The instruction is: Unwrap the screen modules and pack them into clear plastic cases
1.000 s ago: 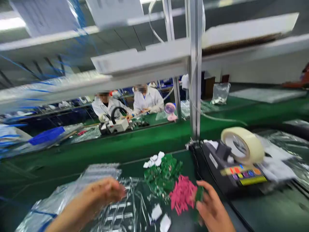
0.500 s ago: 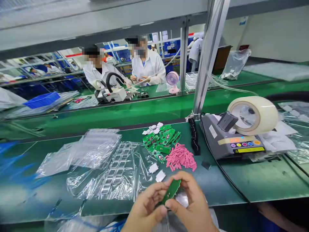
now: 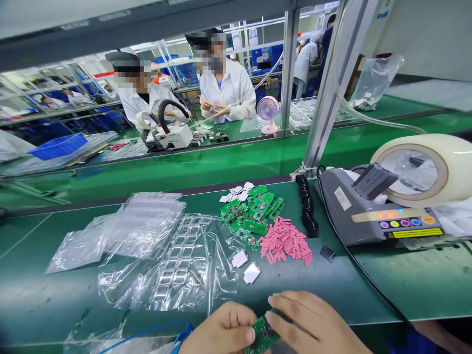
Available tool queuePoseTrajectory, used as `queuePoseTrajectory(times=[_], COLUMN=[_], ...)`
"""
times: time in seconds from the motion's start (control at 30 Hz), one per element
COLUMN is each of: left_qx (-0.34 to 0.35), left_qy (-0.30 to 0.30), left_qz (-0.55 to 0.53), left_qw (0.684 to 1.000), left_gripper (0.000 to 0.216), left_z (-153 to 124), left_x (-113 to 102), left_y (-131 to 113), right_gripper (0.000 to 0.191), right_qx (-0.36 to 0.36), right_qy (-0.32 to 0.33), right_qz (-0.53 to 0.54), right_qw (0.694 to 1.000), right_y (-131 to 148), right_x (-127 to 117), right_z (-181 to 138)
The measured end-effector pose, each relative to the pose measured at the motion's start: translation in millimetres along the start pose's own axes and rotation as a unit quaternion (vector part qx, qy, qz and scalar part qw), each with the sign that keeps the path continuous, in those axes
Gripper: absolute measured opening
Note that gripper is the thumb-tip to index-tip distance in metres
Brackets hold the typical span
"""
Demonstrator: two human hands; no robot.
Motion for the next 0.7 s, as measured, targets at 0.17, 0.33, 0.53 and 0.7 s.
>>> queuePoseTrajectory(times=[0.17, 0.33, 0.53, 0.7], left_qx=[0.036, 0.206, 0.214, 0.217], left_qy=[-0.006, -0.199, -0.274, -0.278], left_qz=[0.056, 0.519, 0.646, 0.648], left_qw=[0.998, 0.805, 0.679, 0.675], left_gripper=[0.038, 0.028, 0.033, 0.028], left_z=[-3, -1, 18, 25], left_x=[-2, -14, -36, -43], left_y=[-17, -45, -40, -33], right_gripper=[0.034, 0.033, 0.018, 0.020], right_qx=[-0.075, -0.006, 0.154, 0.346], right_qy=[0.023, -0.089, -0.205, -0.222], right_qz=[-0.042, 0.034, 0.102, 0.314], right_qw=[0.996, 0.995, 0.961, 0.856], right_y=[-13, -26, -33, -37], right_x=[7, 10, 16, 30], right_z=[6, 5, 2, 4])
Point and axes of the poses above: each hand's wrist, its own z-axis towards the middle knuckle, its own x-axis out of the palm, y = z × x, the point moved 1 cm from there along z, towards the middle knuckle, and after that the axes turned 10 degrees about x, right-handed, at the moved point
